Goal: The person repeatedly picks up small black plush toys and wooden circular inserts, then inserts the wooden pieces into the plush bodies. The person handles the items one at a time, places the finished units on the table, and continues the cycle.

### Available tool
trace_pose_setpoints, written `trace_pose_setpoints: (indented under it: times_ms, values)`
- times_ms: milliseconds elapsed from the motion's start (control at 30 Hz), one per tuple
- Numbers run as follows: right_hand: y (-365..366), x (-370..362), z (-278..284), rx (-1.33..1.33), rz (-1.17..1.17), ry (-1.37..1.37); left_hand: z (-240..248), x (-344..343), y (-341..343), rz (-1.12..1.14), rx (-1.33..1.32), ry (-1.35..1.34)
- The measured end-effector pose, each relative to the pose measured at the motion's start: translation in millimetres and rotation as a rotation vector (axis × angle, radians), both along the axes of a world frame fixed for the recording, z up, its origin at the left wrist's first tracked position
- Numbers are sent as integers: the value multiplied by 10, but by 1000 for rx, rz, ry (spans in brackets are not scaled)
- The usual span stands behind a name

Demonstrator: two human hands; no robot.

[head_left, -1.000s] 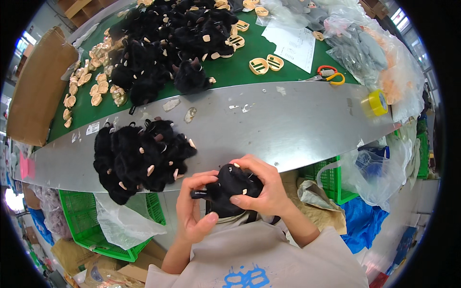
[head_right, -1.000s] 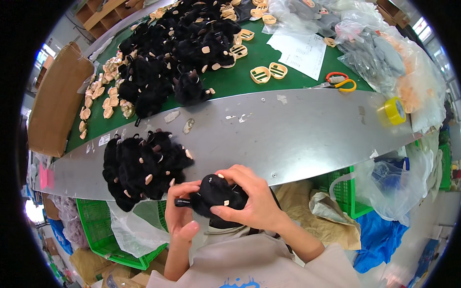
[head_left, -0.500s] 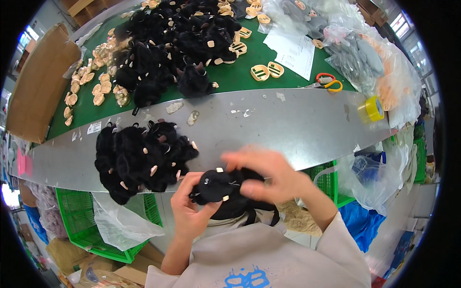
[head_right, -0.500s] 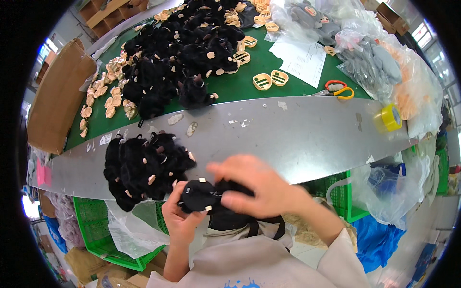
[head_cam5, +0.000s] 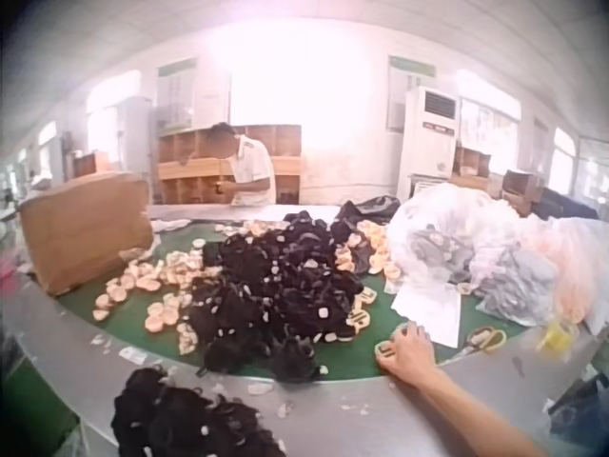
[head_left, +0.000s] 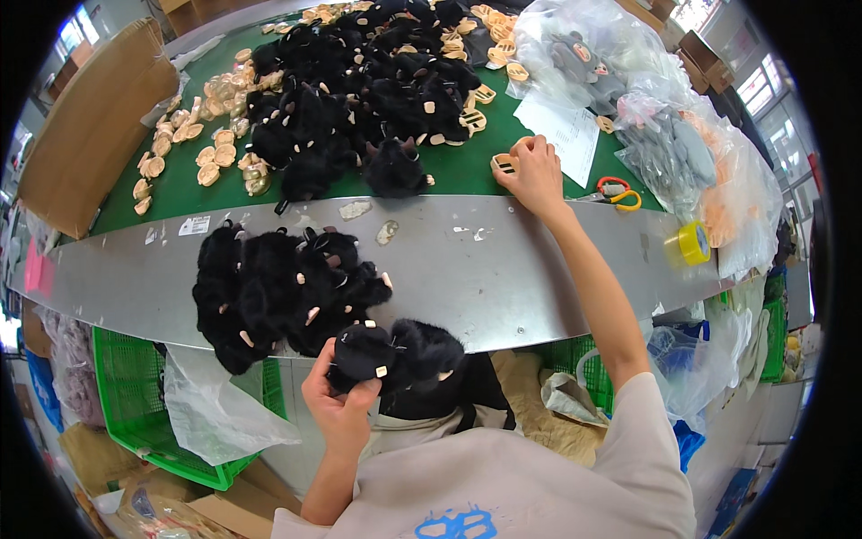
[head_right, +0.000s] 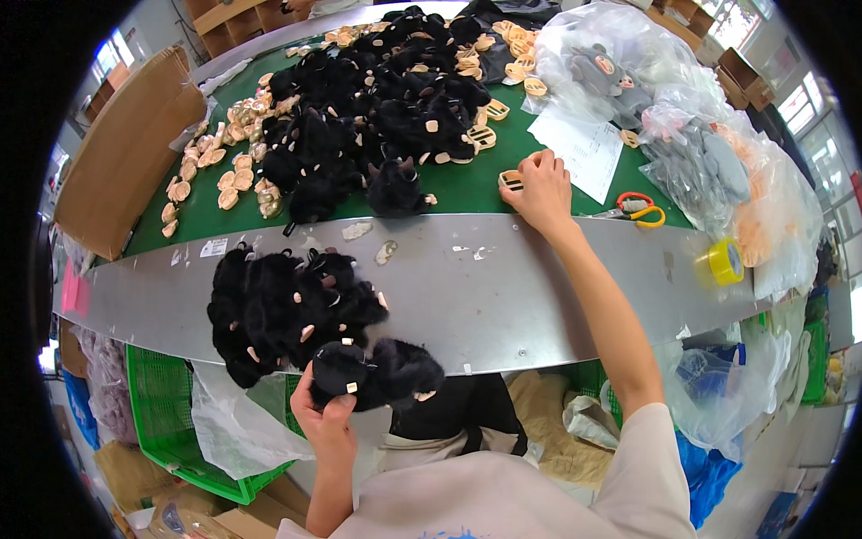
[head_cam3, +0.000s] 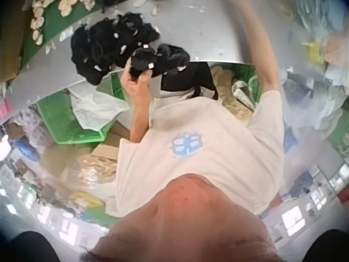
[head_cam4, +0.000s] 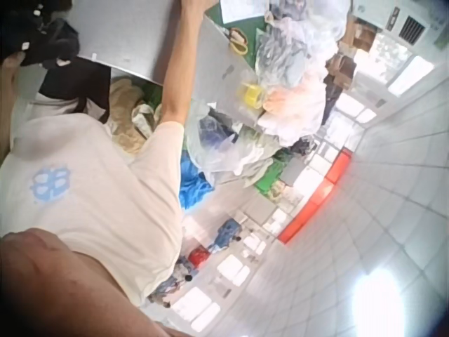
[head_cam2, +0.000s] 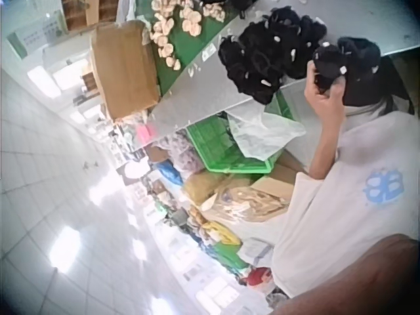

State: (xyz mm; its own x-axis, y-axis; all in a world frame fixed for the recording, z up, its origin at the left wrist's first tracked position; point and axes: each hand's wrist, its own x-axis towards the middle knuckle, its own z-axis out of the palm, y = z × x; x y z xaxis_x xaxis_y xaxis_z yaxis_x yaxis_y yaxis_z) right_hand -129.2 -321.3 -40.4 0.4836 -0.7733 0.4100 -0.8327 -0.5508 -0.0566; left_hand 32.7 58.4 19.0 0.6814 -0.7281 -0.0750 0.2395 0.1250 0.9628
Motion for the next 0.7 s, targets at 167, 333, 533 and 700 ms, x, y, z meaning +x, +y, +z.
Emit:
trace_pose_setpoints:
  times_ms: [167, 333, 533, 700]
  values:
    - [60, 23, -40, 52, -69, -20, -89, 17, -9, 20, 27, 32]
    - [38, -65, -68, 127, -89, -66, -100, 8, -51, -1, 3, 40]
    - [573, 54, 368, 295, 281, -415, -104, 23, -38, -20, 5, 41]
    - [1547, 175, 926, 440, 691, -224, -144, -27, -26, 16, 68, 98]
